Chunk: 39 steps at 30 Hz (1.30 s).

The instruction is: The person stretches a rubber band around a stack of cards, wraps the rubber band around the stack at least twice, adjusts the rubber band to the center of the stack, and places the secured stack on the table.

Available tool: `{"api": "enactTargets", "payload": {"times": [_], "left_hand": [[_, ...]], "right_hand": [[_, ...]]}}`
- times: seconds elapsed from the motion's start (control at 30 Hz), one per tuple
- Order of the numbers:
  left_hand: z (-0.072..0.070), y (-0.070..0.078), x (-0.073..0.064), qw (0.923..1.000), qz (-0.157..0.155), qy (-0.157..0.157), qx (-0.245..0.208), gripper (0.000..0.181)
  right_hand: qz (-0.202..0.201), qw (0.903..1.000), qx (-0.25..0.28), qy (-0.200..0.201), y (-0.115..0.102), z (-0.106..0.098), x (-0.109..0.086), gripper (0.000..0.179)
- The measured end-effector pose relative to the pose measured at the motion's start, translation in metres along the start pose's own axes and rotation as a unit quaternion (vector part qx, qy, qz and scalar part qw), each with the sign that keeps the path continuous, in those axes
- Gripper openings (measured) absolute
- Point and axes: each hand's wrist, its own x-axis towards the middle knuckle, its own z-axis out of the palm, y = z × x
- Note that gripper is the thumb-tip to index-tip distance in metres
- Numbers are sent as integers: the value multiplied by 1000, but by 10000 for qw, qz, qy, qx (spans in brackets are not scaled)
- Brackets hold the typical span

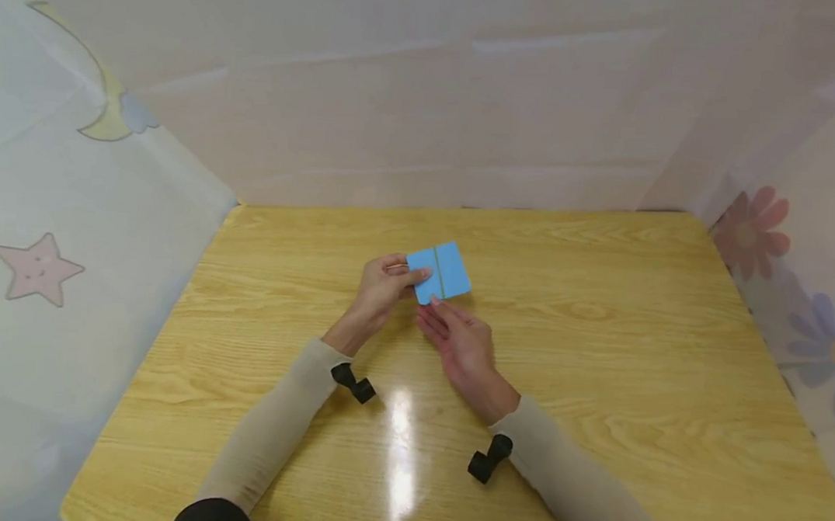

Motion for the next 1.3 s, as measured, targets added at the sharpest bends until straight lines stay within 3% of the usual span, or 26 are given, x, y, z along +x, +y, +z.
{"api": "enactTargets", "payload": {"times": [0.27,0.37,0.47,0.57,0.7,0.83,0.93,1.03,1.3], "left_hand": [[-16,1,3,9990,-61,-357,278,32],[-20,2,5,9972,-61,-689,278,35],[-26,-1,8,9924,-22,-1229,-49,40],[-32,-9,11,9757,-93,-2079,-686,58],[-34,-20,13,9369,-216,-3183,-1427,85],[-32,-29,15,8976,-172,-3956,-1938,97],[-30,-33,17,8742,-157,-4341,-2168,107],[-28,-34,18,8640,-61,-4492,-2272,112],[-24,-33,18,8689,555,-4397,-2205,92]], "right_hand": [[-119,9987,-496,-21,-23,-9,3,12],[-115,9981,-597,-63,-26,-10,4,13],[-75,9983,-551,-180,-27,-10,2,12],[-57,9990,-343,-286,-27,-7,-1,12],[52,9984,-128,-544,-28,-2,-4,13],[210,9961,-104,-852,-28,0,-6,16],[321,9936,-163,-1070,-28,1,-7,19],[380,9915,-271,-1217,-28,2,-8,22],[476,9865,-494,-1490,-30,1,-7,23]]}}
